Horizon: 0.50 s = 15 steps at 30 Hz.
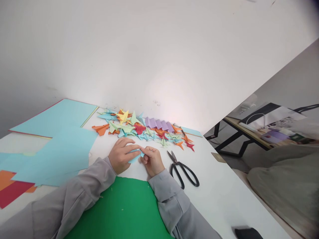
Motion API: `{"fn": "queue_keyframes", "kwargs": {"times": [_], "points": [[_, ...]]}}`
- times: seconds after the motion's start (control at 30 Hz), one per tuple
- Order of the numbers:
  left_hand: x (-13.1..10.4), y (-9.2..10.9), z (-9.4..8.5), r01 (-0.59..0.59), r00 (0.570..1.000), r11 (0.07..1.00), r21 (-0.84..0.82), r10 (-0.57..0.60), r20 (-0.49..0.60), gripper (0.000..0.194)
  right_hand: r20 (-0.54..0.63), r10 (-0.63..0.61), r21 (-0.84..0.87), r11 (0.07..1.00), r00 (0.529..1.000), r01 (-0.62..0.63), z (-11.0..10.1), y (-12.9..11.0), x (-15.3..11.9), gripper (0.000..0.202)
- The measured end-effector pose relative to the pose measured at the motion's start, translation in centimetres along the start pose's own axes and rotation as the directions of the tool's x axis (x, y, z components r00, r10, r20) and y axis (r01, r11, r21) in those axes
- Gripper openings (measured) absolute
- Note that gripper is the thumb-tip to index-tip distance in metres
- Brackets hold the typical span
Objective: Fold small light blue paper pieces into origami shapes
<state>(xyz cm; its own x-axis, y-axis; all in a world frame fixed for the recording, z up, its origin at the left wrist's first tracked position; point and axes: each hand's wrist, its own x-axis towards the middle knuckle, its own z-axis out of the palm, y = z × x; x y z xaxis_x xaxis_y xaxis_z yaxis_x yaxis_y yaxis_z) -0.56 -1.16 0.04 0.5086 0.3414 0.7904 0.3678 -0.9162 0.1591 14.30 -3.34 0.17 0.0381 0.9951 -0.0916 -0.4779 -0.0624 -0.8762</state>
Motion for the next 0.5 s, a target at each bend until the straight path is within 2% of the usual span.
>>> {"fn": "queue_keyframes", "kwargs": {"times": [0.2,0.3,0.37,0.43,0.5], "points": [[-0.02,-0.16,0.11,0.082,0.995,0.995,-0.052,-0.085,-0.055,0.027,0.055,-0.046,-0.033,0.998,0.997,0.048,-0.04,0.14,0.03,0.036],[0.08,-0.25,0.22,0.238,0.962,0.955,-0.178,-0.257,-0.092,0.018,0.016,-0.07,0.047,0.996,0.997,0.069,-0.18,0.13,0.19,0.031],[0.25,-0.35,0.22,0.42,0.885,0.86,-0.292,-0.459,-0.08,0.012,0.0,-0.076,0.093,0.993,0.997,0.076,-0.26,0.16,0.27,0.026],[0.47,-0.48,0.15,0.608,0.752,0.69,-0.394,-0.659,0.008,0.01,0.018,-0.084,0.069,0.994,0.996,0.082,-0.35,0.28,0.32,0.025],[0.7,-0.59,0.01,0.722,0.632,0.517,-0.459,-0.763,0.136,0.013,0.046,-0.104,-0.023,0.994,0.994,0.105,-0.45,0.55,0.35,0.026]]}}
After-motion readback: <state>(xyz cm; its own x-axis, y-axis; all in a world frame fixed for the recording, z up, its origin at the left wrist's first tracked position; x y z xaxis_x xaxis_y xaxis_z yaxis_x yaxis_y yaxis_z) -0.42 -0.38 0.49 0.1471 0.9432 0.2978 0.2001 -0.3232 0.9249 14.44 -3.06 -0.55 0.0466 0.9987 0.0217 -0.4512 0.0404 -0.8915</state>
